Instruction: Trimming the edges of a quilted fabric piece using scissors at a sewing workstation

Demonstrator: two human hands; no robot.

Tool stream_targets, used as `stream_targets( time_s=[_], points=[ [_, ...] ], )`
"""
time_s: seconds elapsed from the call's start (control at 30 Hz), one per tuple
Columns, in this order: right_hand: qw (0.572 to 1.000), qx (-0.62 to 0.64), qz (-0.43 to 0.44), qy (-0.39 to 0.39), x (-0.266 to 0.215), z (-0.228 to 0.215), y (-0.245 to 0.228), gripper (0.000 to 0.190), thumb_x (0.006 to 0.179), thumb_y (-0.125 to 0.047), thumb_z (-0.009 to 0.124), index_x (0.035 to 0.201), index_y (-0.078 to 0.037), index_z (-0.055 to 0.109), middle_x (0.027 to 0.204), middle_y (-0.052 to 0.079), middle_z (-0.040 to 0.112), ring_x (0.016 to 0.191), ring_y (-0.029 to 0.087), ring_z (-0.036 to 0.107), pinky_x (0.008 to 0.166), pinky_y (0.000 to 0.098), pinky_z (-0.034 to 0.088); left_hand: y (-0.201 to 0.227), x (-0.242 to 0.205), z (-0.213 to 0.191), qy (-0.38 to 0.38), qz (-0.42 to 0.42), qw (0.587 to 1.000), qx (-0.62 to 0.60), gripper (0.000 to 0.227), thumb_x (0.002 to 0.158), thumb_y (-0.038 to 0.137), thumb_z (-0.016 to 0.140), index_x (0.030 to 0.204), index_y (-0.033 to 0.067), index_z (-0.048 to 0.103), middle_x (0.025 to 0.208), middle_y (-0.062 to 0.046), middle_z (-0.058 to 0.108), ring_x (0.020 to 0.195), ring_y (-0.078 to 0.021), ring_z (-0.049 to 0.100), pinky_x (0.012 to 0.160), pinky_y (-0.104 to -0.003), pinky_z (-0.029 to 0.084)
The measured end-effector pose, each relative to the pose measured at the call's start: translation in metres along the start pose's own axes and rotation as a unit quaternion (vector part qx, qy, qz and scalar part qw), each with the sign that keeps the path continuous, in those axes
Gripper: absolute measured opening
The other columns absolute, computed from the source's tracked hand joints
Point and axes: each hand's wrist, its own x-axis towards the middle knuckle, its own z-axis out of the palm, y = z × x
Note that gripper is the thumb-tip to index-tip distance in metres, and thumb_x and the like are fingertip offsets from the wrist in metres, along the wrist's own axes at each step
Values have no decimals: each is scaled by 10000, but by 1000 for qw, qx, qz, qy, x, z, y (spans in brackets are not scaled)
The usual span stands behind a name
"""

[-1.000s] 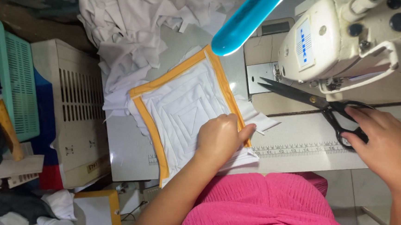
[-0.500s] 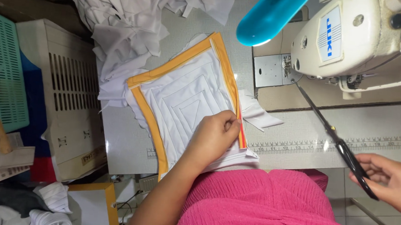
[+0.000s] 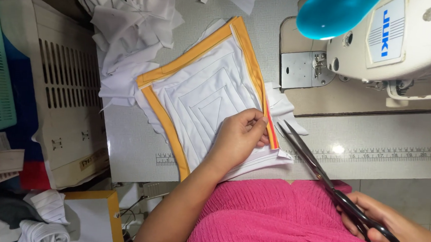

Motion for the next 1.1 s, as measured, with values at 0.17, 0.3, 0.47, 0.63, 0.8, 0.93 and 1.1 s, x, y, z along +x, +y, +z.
stream_targets(
  time_s=[0.17, 0.3, 0.47, 0.63, 0.8, 0.93, 1.1],
  points=[
    [998, 32, -53, -34, 6, 10, -22, 867, 629, -600, 609, 1347, -119, 536, 1233, -12, 694, 1116, 94, 624, 943, 286, 414, -6, 2, 2, 10, 25, 999, -28, 120, 900, 130, 556, 836, 53, 621, 650, -84, 642, 613, -161, 692, 589, -240, 607],
    [993, 11, -117, -11, 17, 14, -24, 806, 679, -606, 598, 1283, -73, 599, 798, 34, 631, 680, 150, 550, 644, 294, 464, -6, 3, 5, 19, 43, 999, -16, 130, 896, 148, 564, 812, 61, 613, 641, -79, 652, 600, -138, 681, 607, -229, 601],
    [982, -1, -187, -22, 32, 27, -39, 578, 765, -609, 554, 878, -47, 629, 738, 44, 594, 605, 137, 543, 530, 276, 431, -7, 5, 9, 14, 55, 998, -2, 114, 900, 149, 562, 854, 61, 618, 670, -86, 673, 633, -137, 696, 612, -225, 602],
    [977, 22, -212, -2, 48, 36, -35, 520, 792, -542, 560, 958, -49, 564, 749, 41, 577, 618, 135, 522, 575, 273, 432, -8, 10, 15, 39, 45, 998, -34, 113, 896, 143, 571, 871, 46, 624, 664, -94, 660, 607, -130, 667, 601, -237, 607],
    [984, 79, -152, 48, 58, 48, -34, 144, 852, -154, 579, 918, -29, 556, 677, 50, 504, 568, 146, 449, 546, 294, 407, -6, 12, 17, 36, 63, 997, -34, 116, 904, 140, 565, 851, 53, 620, 672, -81, 657, 606, -129, 658, 593, -228, 596],
    [986, 103, -109, 80, 61, 53, -32, 79, 867, -56, 624, 912, -22, 569, 661, 61, 502, 541, 142, 413, 498, 282, 337, -9, 13, 18, 36, 66, 997, -34, 129, 917, 146, 548, 836, 66, 609, 651, -71, 640, 593, -116, 648, 573, -228, 595],
    [986, 78, -113, 89, 66, 56, -26, 108, 845, -64, 629, 946, -36, 602, 676, 39, 513, 592, 134, 448, 570, 275, 387, -10, 16, 15, 28, 59, 998, -26, 134, 926, 159, 528, 831, 80, 577, 627, -84, 638, 553, -144, 658, 537, -251, 604]
  ],
)
